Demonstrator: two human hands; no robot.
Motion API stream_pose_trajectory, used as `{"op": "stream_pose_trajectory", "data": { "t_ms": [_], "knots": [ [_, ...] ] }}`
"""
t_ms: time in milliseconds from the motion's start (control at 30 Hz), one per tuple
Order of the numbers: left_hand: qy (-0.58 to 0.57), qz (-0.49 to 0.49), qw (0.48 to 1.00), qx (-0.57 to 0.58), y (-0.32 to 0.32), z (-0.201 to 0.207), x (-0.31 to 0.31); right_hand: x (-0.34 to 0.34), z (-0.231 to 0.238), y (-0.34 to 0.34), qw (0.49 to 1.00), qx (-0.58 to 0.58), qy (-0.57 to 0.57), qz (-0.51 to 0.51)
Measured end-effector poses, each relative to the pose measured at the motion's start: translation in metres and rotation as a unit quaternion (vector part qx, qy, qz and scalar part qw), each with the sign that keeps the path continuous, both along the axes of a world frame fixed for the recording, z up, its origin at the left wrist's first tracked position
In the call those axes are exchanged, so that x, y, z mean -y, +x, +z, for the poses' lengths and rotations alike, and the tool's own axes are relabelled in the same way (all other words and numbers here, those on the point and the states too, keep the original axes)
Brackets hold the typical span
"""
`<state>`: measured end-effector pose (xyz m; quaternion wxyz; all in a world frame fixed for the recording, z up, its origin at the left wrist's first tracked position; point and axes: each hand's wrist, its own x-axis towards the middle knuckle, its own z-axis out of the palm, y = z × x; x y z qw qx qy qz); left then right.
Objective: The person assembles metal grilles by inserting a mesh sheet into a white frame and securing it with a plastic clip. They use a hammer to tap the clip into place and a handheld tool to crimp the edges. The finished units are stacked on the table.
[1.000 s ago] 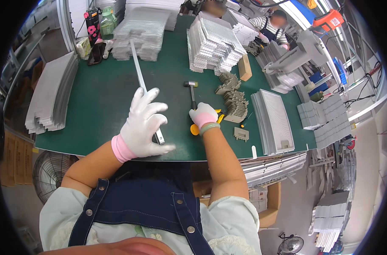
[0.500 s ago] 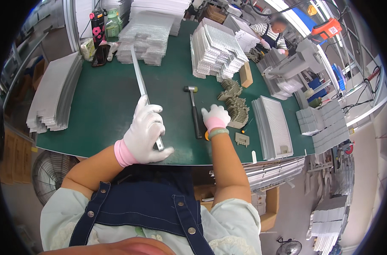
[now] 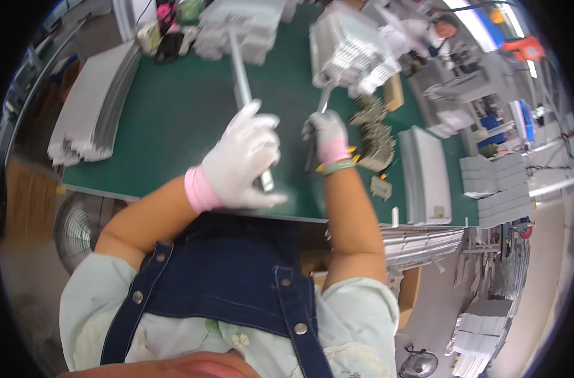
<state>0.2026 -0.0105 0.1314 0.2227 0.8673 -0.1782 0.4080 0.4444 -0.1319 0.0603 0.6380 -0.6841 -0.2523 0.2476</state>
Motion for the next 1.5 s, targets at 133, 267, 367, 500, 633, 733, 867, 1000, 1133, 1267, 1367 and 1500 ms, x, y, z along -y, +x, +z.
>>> {"op": "stream_pose_trajectory", "data": {
  "t_ms": [133, 267, 367, 500, 633, 733, 867, 1000, 1133, 1267, 1367, 1500],
  "knots": [
    [0.003, 0.004, 1.000, 0.025, -0.004, -0.004, 0.003, 0.050, 0.056, -0.071, 0.999, 0.015, 0.047, 0.005],
    [0.021, -0.005, 0.999, 0.028, -0.004, -0.004, 0.003, 0.100, 0.101, -0.113, 0.973, 0.203, -0.104, -0.015],
    [0.031, -0.006, 0.999, 0.036, -0.001, -0.006, 0.000, 0.122, 0.121, -0.131, 0.906, 0.387, -0.171, 0.021],
    [0.024, -0.008, 0.999, 0.037, 0.000, -0.008, 0.001, 0.132, 0.148, -0.145, 0.788, 0.566, -0.227, 0.079],
    [0.017, -0.013, 0.999, 0.045, 0.002, -0.010, 0.003, 0.136, 0.161, -0.146, 0.760, 0.585, -0.251, 0.133],
    [0.028, 0.001, 0.999, 0.041, 0.000, -0.011, 0.002, 0.137, 0.184, -0.149, 0.786, 0.541, -0.260, 0.148],
    [0.035, 0.012, 0.999, 0.032, 0.000, -0.011, 0.005, 0.144, 0.201, -0.174, 0.910, 0.411, -0.040, -0.024],
    [0.031, 0.016, 0.999, 0.002, -0.005, -0.008, 0.005, 0.129, 0.181, -0.163, 0.658, 0.670, -0.306, 0.158],
    [0.017, 0.015, 0.999, 0.046, -0.004, -0.012, 0.005, 0.137, 0.185, -0.158, 0.817, 0.552, -0.142, 0.085],
    [0.022, 0.013, 0.999, 0.036, -0.003, -0.010, 0.003, 0.124, 0.180, -0.164, 0.660, 0.660, -0.308, 0.182],
    [0.013, 0.016, 0.999, 0.030, -0.006, -0.010, 0.000, 0.124, 0.175, -0.156, 0.744, 0.616, -0.216, 0.143],
    [-0.008, 0.014, 0.998, 0.059, -0.015, -0.020, 0.000, 0.116, 0.147, -0.148, 0.736, 0.613, -0.227, 0.179]
  ]
}}
